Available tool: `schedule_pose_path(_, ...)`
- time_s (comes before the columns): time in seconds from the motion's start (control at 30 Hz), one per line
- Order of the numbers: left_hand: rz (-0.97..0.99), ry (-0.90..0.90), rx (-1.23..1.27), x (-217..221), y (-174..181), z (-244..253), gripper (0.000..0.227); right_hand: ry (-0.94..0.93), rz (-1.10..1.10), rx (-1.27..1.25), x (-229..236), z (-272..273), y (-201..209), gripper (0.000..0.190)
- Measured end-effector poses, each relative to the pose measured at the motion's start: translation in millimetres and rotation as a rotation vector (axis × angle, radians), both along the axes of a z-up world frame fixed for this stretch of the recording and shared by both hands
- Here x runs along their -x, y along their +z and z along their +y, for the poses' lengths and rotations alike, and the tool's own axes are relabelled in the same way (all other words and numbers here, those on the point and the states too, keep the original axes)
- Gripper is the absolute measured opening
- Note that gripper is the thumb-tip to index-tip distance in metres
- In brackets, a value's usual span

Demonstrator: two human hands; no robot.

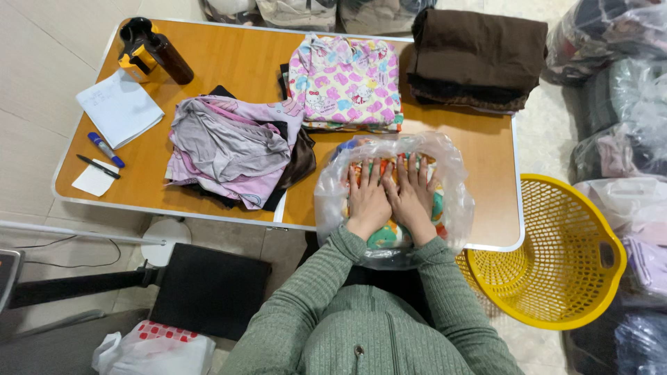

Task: The person folds various garments and places them into clear plastic bags on a table. Items include a blue cloth, patterned children's clothing, and dark pants. The person smooths each item before bagging it.

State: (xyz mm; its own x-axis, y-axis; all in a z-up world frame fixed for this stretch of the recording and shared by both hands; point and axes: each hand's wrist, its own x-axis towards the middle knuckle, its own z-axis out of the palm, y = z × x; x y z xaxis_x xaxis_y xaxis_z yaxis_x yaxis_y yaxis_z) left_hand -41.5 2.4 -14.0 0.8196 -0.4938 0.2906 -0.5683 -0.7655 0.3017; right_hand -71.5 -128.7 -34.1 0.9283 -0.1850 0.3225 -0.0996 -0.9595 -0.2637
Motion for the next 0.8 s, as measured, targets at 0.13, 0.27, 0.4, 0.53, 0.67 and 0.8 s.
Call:
schedule_pose_path(0.13,0.039,0.003,-0.019,0.1,3.1,0.0,0.061,-0.004,0.046,-0.006,1.4,-0.6,-0.3,0.065)
schedule_pose_path(0.27,0.296,-0.075,-0.092,-6.8,23.6,3.4,0.067,0.066,-0.069,-0.158,7.1,1.8,23.2,0.058)
schedule_pose_path(0.4,0.190,-0.116,0.083,-6.6,57.8,20.2,0.061,0.149,-0.160,-0.453,19.1,12.9,68.4,0.048)
schedule_pose_path(0.53,0.124,-0.105,0.289,-11.7,103.8,42.4,0.043,0.284,-0.300,-0.457,14.8,28.8,114.7,0.035)
schedule_pose_path(0.67,0.074,-0.074,0.498,-16.8,140.8,67.0,0.035,0.310,-0.348,-0.343,-24.5,30.5,140.9,0.034)
schedule_pose_path(0.8,0.059,0.038,0.398,-58.2,154.6,76.4,0.037,0.318,-0.355,-0.176,-80.1,22.3,135.4,0.039)
